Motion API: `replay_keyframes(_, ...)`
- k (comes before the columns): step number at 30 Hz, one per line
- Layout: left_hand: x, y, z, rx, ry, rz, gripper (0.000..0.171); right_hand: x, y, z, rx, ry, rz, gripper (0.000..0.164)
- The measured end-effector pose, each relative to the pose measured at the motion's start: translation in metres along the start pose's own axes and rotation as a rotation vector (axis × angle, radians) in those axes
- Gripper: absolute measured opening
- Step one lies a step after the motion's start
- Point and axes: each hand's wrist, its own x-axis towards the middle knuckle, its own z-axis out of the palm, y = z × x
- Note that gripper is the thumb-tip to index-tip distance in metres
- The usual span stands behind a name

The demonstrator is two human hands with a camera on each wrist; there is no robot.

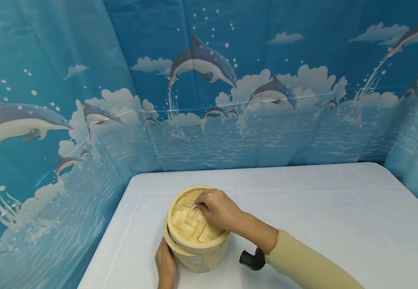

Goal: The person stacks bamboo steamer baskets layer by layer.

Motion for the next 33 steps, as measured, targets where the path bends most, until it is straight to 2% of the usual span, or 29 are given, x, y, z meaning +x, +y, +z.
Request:
replay_keyframes(12, -0.0009, 0.0014, -0.0008, 0.030, -0.018, -0.036, 0.050, 0.0044, -0.0043, 0.0015, -0.016, -0.013, -0.006, 0.010)
replay_keyframes(33, -0.0022, 0.0005, -0.0010, 0.040, -0.016, -0.009, 0.053, 0.0094, -0.0065, 0.0043, -0.031, -0.026, -0.003, 0.009)
